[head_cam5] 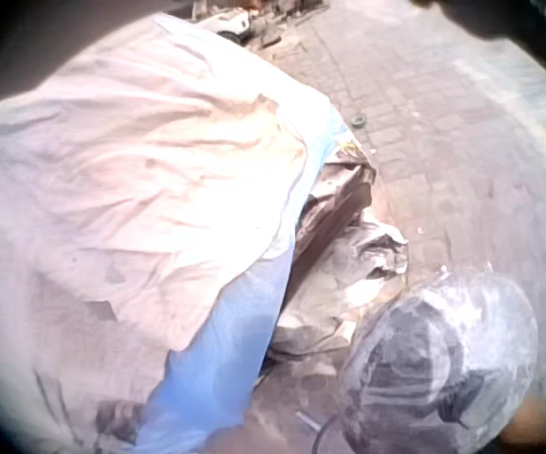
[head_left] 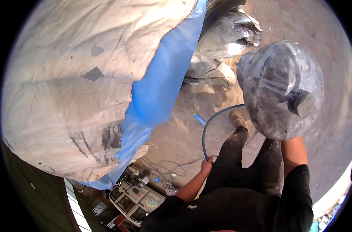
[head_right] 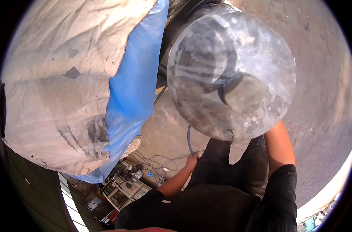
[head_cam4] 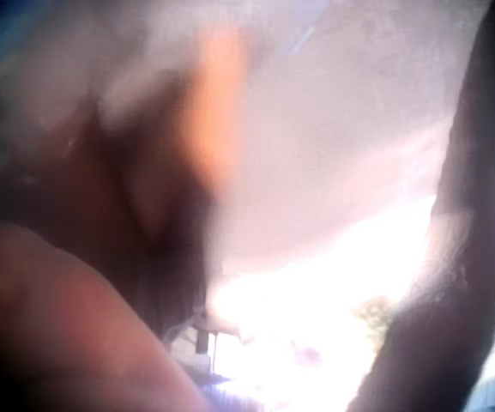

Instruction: The person uses a spray gun to apply paint to a car that is partially covered with protective plastic and newspaper. The person moves around the vehicle, spraying the side panels, wheel arches, and lower sections while holding the spray gun in one hand and the hose in the other.

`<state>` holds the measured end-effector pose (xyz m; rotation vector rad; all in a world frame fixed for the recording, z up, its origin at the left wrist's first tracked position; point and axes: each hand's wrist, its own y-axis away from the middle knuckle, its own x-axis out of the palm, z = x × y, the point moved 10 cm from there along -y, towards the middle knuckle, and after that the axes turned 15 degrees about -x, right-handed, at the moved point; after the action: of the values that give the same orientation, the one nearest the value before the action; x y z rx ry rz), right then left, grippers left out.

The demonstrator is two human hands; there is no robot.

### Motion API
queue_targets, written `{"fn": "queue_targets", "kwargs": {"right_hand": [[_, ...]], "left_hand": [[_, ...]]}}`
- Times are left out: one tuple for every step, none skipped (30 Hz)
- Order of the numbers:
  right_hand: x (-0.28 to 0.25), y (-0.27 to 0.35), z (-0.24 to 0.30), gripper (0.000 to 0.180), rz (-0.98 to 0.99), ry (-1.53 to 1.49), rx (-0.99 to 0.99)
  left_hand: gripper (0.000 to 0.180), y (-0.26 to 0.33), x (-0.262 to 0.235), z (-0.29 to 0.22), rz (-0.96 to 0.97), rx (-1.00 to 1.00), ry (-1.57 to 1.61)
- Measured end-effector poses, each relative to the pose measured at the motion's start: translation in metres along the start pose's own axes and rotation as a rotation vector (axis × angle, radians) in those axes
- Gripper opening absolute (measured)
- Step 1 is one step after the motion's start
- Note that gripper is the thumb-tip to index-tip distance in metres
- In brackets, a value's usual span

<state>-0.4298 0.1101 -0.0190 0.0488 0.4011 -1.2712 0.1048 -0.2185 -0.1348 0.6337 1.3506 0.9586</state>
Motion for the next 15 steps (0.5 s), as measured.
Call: {"fn": "queue_targets", "kwargs": {"right_hand": [[0.010,0.002,0.005,0.013,-0.038,-0.062,0.039],[0.019,0.003,0.007,0.013,-0.081,-0.122,0.082],[0.030,0.005,0.009,0.013,-0.130,-0.183,0.126],[0.036,0.008,0.012,0.013,-0.172,-0.229,0.158],[0.043,0.011,0.014,0.013,-0.211,-0.272,0.174],[0.047,0.017,0.014,0.013,-0.242,-0.310,0.194],[0.048,0.023,0.014,0.013,-0.269,-0.335,0.211],[0.051,0.032,0.012,0.014,-0.270,-0.371,0.240],[0.054,0.042,0.009,0.016,-0.271,-0.407,0.275],[0.057,0.055,-0.002,0.016,-0.207,-0.326,0.336],[0.055,0.053,0.005,0.016,-0.242,-0.300,0.268],[0.053,0.050,0.016,0.017,-0.271,-0.276,0.195],[0.052,0.049,0.023,0.017,-0.298,-0.252,0.123],[0.066,0.060,0.007,0.016,-0.151,-0.205,0.220],[0.064,0.056,0.013,0.017,-0.160,-0.176,0.138]], "left_hand": [[0.042,-0.007,-0.008,0.004,0.018,0.004,-0.006],[0.039,-0.013,-0.014,0.008,0.037,0.006,-0.012],[0.036,-0.018,-0.017,0.013,0.054,0.007,-0.018],[0.033,-0.016,-0.032,-0.002,-0.160,0.181,-0.210],[0.031,-0.001,-0.040,-0.026,-0.382,0.354,-0.395],[0.032,0.025,-0.041,-0.055,-0.605,0.527,-0.583],[0.038,0.055,-0.036,-0.096,-0.458,0.731,-0.384],[0.047,0.091,-0.037,-0.146,-0.305,0.919,-0.180],[0.047,0.115,-0.033,-0.191,-0.218,0.993,-0.257],[0.047,0.139,-0.028,-0.239,-0.133,1.066,-0.333],[0.050,0.166,-0.022,-0.285,-0.053,1.138,-0.376],[0.051,0.184,-0.020,-0.326,-0.051,1.248,-0.408],[0.053,0.207,-0.029,-0.363,-0.178,1.331,-0.397],[0.056,0.233,-0.038,-0.393,-0.305,1.412,-0.383],[0.058,0.254,-0.050,-0.414,-0.393,1.445,-0.372]]}}
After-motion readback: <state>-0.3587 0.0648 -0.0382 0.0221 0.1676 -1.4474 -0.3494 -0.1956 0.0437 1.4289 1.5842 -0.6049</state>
